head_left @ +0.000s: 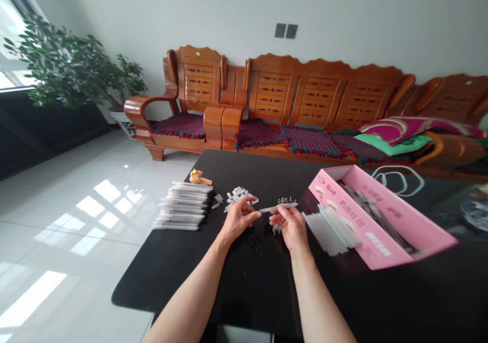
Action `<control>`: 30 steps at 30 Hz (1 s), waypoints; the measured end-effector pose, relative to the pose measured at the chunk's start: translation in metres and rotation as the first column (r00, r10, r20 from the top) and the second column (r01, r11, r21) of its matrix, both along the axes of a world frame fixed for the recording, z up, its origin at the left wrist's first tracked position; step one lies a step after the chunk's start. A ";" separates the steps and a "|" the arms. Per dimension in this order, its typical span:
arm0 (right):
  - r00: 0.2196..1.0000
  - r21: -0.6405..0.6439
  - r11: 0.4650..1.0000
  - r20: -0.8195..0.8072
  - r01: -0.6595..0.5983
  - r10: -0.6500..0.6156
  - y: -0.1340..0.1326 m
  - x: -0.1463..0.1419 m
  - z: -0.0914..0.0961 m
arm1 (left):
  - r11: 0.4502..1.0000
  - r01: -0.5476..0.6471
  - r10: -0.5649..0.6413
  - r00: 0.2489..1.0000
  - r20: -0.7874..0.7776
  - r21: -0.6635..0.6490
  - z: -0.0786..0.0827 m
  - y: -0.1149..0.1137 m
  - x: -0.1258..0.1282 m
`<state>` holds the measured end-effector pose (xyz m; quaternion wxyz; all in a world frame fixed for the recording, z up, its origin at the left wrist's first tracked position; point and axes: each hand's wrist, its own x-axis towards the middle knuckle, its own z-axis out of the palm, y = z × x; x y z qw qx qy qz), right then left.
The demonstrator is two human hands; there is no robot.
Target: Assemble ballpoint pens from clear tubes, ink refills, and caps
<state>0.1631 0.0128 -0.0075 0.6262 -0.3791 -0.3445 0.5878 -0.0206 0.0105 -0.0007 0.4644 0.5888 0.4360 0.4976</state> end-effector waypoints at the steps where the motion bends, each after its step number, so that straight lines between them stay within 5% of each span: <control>1: 1.000 0.001 1.000 -0.001 0.000 0.000 0.000 0.000 0.000 | 1.000 -0.003 0.003 1.000 -0.021 0.007 0.001 -0.001 0.000; 6: 1.000 0.000 1.000 0.000 -0.004 0.004 -0.001 0.000 0.001 | 0.999 0.029 -0.034 0.984 -0.174 -0.029 -0.001 -0.002 -0.002; 14: 1.000 0.002 1.000 -0.004 0.000 0.000 0.000 0.000 0.001 | 1.000 -0.026 0.026 0.999 -0.038 0.000 0.000 0.000 -0.002; 21: 0.999 -0.008 1.000 -0.043 -0.030 0.030 0.001 0.002 0.000 | 0.995 0.096 -0.089 0.961 -0.261 0.016 0.003 -0.005 0.000; 25: 0.993 0.010 0.999 -0.111 -0.038 0.039 0.002 0.007 -0.001 | 0.974 -0.102 0.172 0.915 -0.364 0.205 0.005 -0.004 -0.003; 30: 0.991 0.026 0.995 -0.097 -0.093 0.095 -0.001 0.008 0.003 | 0.802 -0.490 0.596 0.693 -0.405 0.342 0.000 0.004 -0.026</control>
